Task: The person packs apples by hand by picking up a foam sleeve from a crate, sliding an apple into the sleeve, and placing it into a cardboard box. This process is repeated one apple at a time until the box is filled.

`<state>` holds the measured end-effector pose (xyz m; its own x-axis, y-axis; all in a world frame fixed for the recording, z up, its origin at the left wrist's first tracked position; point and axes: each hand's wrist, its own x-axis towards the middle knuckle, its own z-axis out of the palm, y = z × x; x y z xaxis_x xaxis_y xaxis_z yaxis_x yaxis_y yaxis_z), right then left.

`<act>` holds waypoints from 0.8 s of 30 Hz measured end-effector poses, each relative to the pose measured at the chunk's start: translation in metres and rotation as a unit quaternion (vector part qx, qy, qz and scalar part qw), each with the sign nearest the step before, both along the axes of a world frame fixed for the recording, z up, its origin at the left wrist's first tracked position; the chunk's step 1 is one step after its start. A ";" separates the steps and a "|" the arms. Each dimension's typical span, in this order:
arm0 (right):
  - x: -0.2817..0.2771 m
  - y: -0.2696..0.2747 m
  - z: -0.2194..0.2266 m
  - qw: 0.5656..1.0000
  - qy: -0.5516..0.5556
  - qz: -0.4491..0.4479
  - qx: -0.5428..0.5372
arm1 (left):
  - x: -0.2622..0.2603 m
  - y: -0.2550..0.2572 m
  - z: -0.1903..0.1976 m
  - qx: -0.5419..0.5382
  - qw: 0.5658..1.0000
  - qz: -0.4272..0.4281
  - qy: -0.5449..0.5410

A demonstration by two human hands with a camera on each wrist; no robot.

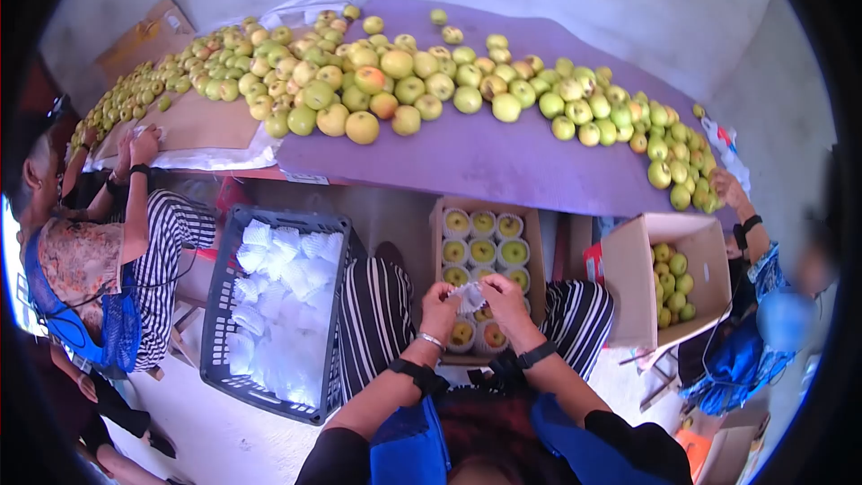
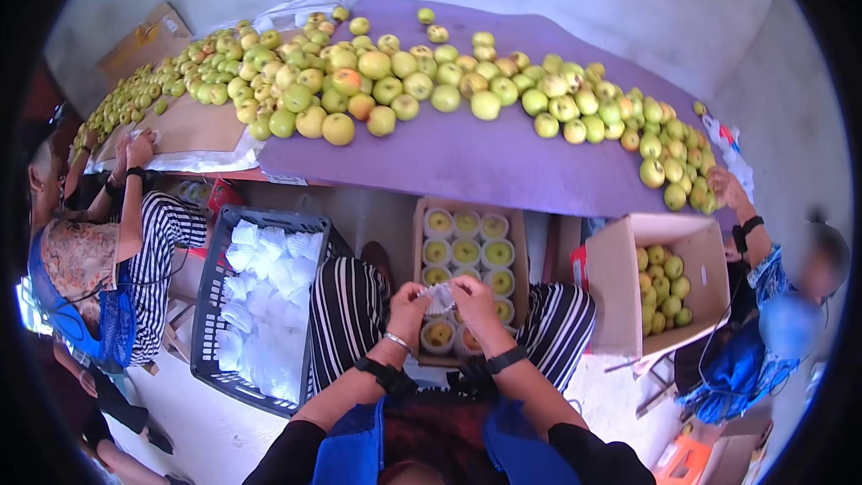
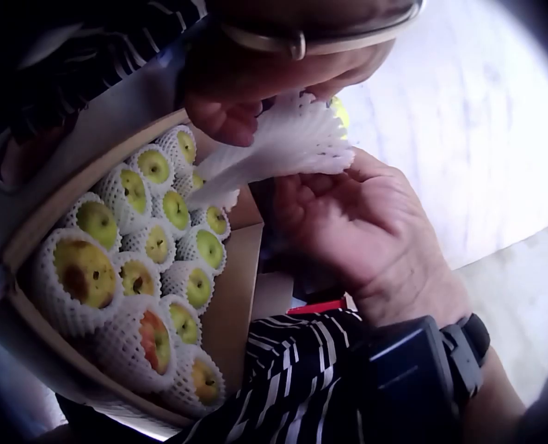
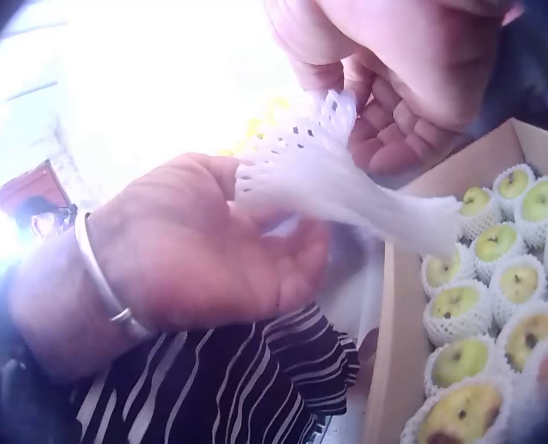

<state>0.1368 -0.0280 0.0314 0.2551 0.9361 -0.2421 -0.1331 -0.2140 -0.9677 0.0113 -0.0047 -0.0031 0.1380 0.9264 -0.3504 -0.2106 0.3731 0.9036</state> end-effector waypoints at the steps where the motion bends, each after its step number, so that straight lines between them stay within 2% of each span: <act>1: 0.003 0.005 0.002 1.000 -0.013 0.007 -0.012 | -0.001 0.000 -0.004 0.005 1.000 0.008 -0.006; 3: 0.007 0.018 0.014 0.999 -0.035 0.019 -0.021 | -0.002 0.006 -0.005 0.116 0.983 0.060 0.129; 4: 0.008 0.026 0.025 0.997 -0.059 0.053 -0.017 | -0.003 0.008 0.002 0.157 0.975 0.080 0.136; 5: 0.008 0.035 0.037 0.993 -0.083 0.086 -0.012 | -0.005 0.009 0.009 0.158 0.975 0.087 0.130; 6: 0.003 0.046 0.052 0.984 -0.141 0.100 0.048 | -0.008 0.008 0.026 0.138 0.979 0.101 0.110; 7: 0.002 0.059 0.063 0.982 -0.147 0.104 0.048 | -0.009 0.010 0.034 0.117 0.983 0.113 0.089; 9: 0.001 0.089 0.084 0.912 -0.366 0.148 0.112 | -0.008 0.011 0.031 0.104 0.985 0.119 0.070; 12: -0.021 0.136 0.113 0.888 -0.402 0.161 0.157 | -0.005 0.011 0.027 0.075 0.991 0.099 0.044; 13: -0.025 0.153 0.113 0.885 -0.405 0.167 0.157 | -0.005 0.013 0.028 0.073 0.991 0.104 0.041; 15: -0.032 0.190 0.106 0.790 -0.537 0.152 0.256 | -0.003 0.017 0.030 0.044 0.992 0.115 -0.019; 19: -0.050 0.247 0.103 0.768 -0.551 0.138 0.297 | 0.003 0.022 0.023 -0.015 0.983 0.134 -0.122; 21: -0.056 0.272 0.095 0.723 -0.609 0.085 0.315 | 0.004 0.024 0.020 -0.012 0.984 0.139 -0.114; 22: -0.056 0.282 0.093 0.723 -0.608 0.089 0.315 | 0.003 0.024 0.020 -0.019 0.982 0.138 -0.125; 24: -0.052 0.295 0.093 0.757 -0.608 0.128 0.202 | 0.002 0.025 0.022 -0.028 0.980 0.141 -0.136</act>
